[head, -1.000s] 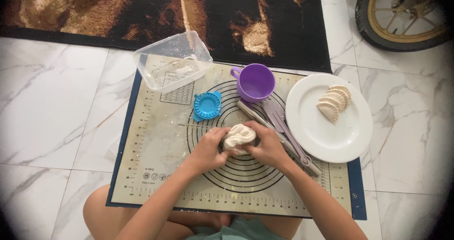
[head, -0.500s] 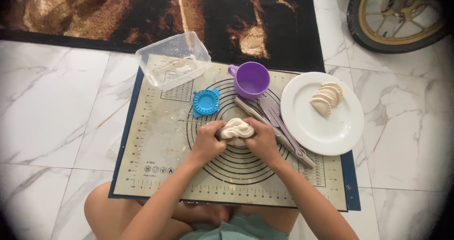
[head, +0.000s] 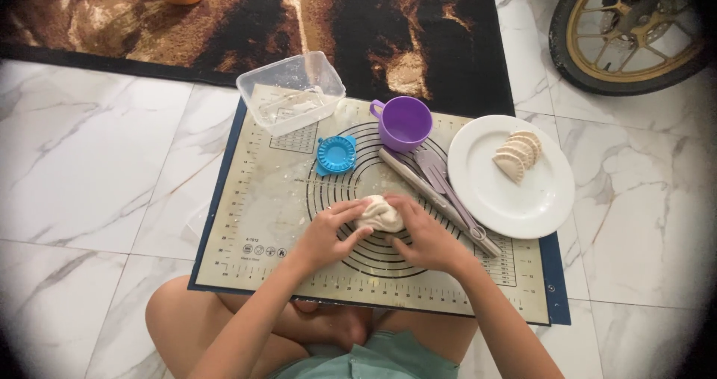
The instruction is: Kneading, rolling, and cutting dough on a silicone mat
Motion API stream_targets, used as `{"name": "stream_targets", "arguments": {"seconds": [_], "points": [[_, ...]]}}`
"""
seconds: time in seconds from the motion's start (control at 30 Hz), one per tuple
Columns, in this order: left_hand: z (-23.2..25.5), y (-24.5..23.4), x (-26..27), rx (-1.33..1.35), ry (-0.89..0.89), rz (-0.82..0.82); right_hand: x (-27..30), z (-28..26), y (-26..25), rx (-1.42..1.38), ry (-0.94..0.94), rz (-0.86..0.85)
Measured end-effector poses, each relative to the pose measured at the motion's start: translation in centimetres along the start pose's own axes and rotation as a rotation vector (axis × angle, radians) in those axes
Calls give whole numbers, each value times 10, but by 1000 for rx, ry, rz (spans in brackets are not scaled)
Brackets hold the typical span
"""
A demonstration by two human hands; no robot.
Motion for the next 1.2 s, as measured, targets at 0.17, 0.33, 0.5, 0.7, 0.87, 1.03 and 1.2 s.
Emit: {"name": "stream_targets", "arguments": {"seconds": [0.17,0.33,0.5,0.7,0.87,1.03,1.2], "points": [[-30,15,-6,16,-123,179,17,31,32,144,71,125],[-44,53,-2,134,-275,312,3,42,71,94,244,333],[10,42,-7,-15,-195,340,-8,42,77,177,223,426],[10,54,1,-425,-210,171,-7,57,72,61,225,493],[-30,65,-12,-445,-153,195,-14,66,69,26,265,481],[-31,59,-24,-437,-160,202,-25,67,67,51,274,444],[-18,49,-35,-324,-51,298,-30,85,77,119,361,415]]}}
Point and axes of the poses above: each hand's wrist, its own x-axis away from the middle knuckle, its own y-axis out of the palm, z = x × y, the point moved 5 cm from there along -x, towards the middle knuckle, and after that the axes turned 9 degrees about x, right-handed, at the moved point
